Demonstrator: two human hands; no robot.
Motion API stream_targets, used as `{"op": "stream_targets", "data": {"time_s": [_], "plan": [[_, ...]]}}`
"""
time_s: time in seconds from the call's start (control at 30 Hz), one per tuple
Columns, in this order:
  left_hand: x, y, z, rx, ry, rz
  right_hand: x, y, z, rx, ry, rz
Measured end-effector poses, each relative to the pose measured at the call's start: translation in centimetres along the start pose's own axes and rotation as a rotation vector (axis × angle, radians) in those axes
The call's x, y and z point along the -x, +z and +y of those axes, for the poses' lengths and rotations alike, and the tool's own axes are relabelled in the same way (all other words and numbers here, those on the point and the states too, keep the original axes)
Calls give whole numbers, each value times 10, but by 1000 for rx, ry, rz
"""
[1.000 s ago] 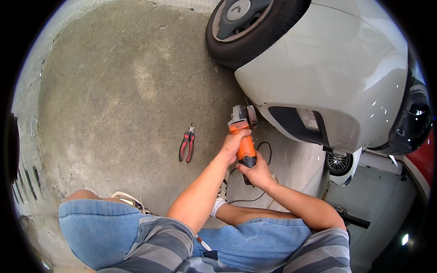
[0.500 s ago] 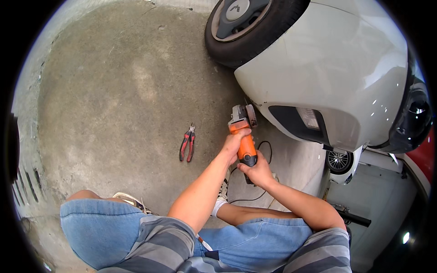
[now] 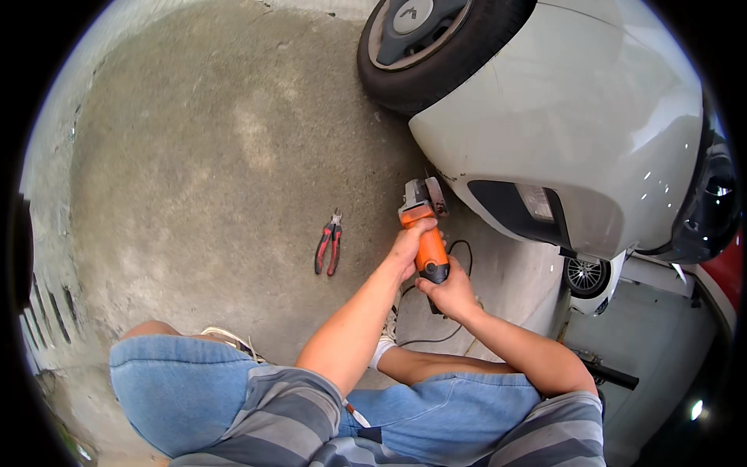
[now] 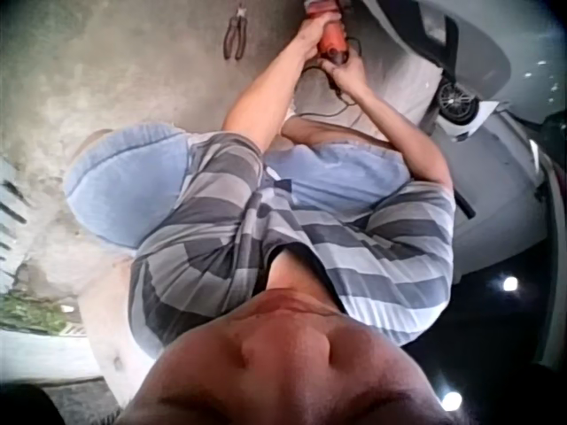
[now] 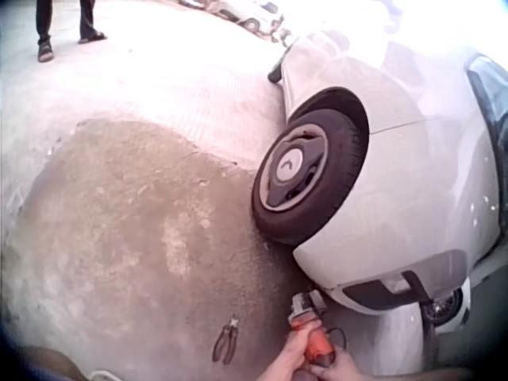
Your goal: The person uses pliers to pull out small fasteners from the front bumper of a car and then grinds down a portion of the bumper with an angle grinder.
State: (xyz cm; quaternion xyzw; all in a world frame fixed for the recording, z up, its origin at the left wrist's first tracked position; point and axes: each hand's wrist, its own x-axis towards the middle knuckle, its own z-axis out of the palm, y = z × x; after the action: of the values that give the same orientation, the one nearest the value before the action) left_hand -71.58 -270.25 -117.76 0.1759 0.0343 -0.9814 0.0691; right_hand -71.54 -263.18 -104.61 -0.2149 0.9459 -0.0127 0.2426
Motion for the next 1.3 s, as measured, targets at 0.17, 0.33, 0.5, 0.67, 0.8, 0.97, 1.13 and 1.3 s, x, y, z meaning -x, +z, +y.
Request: {"op": "stream_targets", "data": {"time_s": [0.17,0.33,0.5,0.67,0.8,0.97,1.13,1.3], "plan": [[7,3,0,29,-4,25,7,-2,-5,-35,21,-16],[17,-1,8,21,-18,-9,17,4,-17,-41,55,-14],[28,-6,10,25,-17,-22,20,16,-6,-42,40,18],[22,-26,14,1,-23,-14,15,31,-7,-45,1,-23],[16,-30,7,-2,-3,9,11,31,-5,-17,0,-30],[0,-2,-3,-25,6,-7,7,1,4,-32,27,-33],[-33,85,-45,25,-11,3,-7,-103,49,-20,3,-74],[-64,111,-80,-9,68,41,-53,-135,136,-322,-76,-338]]}}
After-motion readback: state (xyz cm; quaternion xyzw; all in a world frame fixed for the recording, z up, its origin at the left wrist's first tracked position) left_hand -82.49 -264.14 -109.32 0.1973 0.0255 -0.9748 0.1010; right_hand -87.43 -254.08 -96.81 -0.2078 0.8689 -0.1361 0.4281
